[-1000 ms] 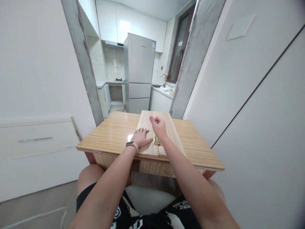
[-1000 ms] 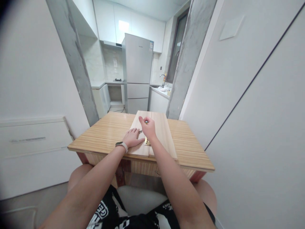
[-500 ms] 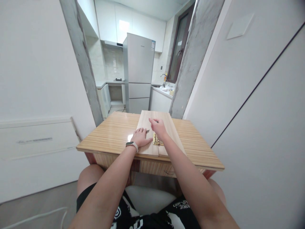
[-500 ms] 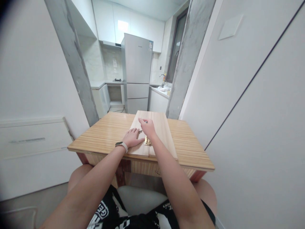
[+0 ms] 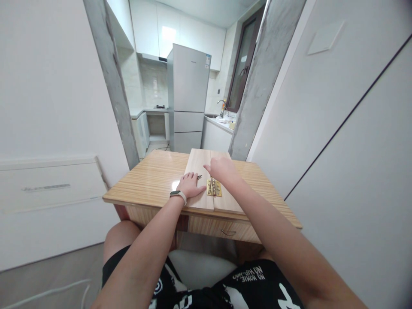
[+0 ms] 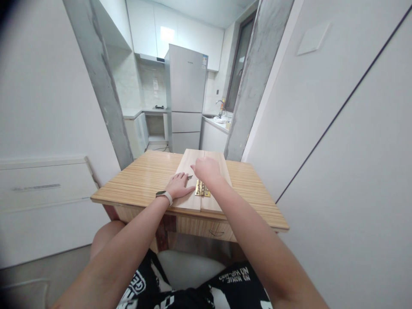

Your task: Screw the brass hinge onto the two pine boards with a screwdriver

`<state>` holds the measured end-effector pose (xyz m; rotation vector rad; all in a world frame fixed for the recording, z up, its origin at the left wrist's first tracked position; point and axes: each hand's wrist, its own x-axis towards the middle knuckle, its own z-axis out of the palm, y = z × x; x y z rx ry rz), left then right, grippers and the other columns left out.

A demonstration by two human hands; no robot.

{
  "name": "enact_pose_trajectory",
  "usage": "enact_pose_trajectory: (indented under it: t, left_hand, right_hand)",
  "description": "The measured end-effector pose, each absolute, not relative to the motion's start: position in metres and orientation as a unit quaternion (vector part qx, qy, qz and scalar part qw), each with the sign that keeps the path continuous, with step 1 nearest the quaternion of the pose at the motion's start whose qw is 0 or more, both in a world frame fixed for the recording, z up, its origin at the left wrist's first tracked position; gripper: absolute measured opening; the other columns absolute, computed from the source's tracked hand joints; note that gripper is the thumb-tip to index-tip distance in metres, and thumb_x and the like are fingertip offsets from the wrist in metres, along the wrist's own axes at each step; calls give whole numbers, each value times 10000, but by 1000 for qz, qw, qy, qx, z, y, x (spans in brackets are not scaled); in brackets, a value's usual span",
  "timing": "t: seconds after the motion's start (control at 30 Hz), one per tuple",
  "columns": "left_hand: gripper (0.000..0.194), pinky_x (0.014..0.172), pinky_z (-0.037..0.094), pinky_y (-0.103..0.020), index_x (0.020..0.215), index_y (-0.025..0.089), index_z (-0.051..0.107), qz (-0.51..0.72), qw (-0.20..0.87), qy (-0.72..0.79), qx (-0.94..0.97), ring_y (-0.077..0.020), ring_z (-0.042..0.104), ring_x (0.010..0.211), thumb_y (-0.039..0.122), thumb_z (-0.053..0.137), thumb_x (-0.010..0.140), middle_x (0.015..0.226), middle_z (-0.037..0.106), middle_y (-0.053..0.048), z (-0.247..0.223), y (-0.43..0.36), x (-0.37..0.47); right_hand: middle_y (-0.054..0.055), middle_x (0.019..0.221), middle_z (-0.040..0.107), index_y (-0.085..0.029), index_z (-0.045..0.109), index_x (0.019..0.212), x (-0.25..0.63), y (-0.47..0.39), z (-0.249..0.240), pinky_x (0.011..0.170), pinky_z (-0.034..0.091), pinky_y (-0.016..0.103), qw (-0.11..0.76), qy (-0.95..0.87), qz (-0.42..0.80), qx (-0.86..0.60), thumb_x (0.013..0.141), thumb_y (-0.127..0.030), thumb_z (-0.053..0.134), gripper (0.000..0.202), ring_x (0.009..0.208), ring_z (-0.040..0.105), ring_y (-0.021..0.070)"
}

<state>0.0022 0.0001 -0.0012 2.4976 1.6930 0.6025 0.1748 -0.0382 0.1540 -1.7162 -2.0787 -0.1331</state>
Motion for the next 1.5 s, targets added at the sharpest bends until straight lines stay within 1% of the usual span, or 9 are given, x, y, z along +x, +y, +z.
enact_pose_trajectory:
  t: [0.13,0.27,0.43,0.6,0.77,1.0,1.23,1.43,1.5]
  left_hand:
    - [810,1221,326,-505,1485,268,520,196,31,551,811,-374,447,1474,826,502,898,1530,553,-145,-1,0,2]
    - [822,1226,324,-509,1491,268,509,192,36,554,809,-376,436,1486,829,514,890,1550,535,-146,-2,1,2]
    - [847,1230,325,-501,1498,258,500,193,33,556,808,-373,427,1495,841,514,884,1566,526,-150,-4,3,2]
    - [881,1226,330,-513,1510,234,497,192,27,554,810,-380,422,1494,857,488,888,1574,518,-161,-7,4,2]
    - [863,1221,338,-503,1501,250,510,190,26,555,809,-375,442,1477,857,493,887,1549,542,-151,-5,4,2]
    - [843,1222,335,-498,1502,251,508,188,30,553,811,-375,443,1479,839,501,898,1547,540,-152,-4,2,2]
    - [863,1219,342,-492,1496,228,514,190,24,552,812,-371,454,1467,847,498,894,1544,542,-161,-5,4,1]
    - [855,1213,343,-496,1493,232,520,192,23,550,813,-374,451,1468,845,491,898,1540,545,-159,-5,3,1]
    - [859,1214,343,-496,1504,230,511,189,24,551,813,-372,455,1465,839,497,898,1537,550,-158,-4,2,1]
  right_hand:
    - [135,695,710,-200,685,706,176,-23,157,760,490,337,228,-759,-4,-609,816,-534,865,395,881,722,296]
    - [31,524,566,-222,575,540,176,-14,164,635,410,303,167,-799,-12,-578,769,-309,889,398,667,632,210]
    - [-19,497,544,-234,611,548,172,-20,179,601,348,295,64,-849,-10,-525,751,-228,891,347,577,551,163]
    - [60,692,742,-213,757,748,171,-26,187,686,453,287,-24,-845,-24,-534,804,-379,879,213,760,723,221]
    - [222,1035,811,-135,805,1062,169,-31,192,852,546,307,-47,-808,-78,-582,927,-671,677,567,1087,765,317]
    - [162,920,824,-138,807,1128,163,-30,197,810,551,296,-113,-800,-50,-587,968,-473,664,398,926,797,265]
    - [95,1115,822,-227,816,1100,160,-35,205,798,524,282,-165,-838,-57,-517,870,-320,791,250,1045,762,247]
    - [217,1206,782,-149,791,1193,164,-38,200,888,551,341,-101,-827,-94,-545,970,-640,631,562,1124,748,319]
    - [253,1220,770,-125,790,1206,165,-39,199,917,551,343,-93,-815,-105,-563,1009,-659,548,618,1154,744,331]
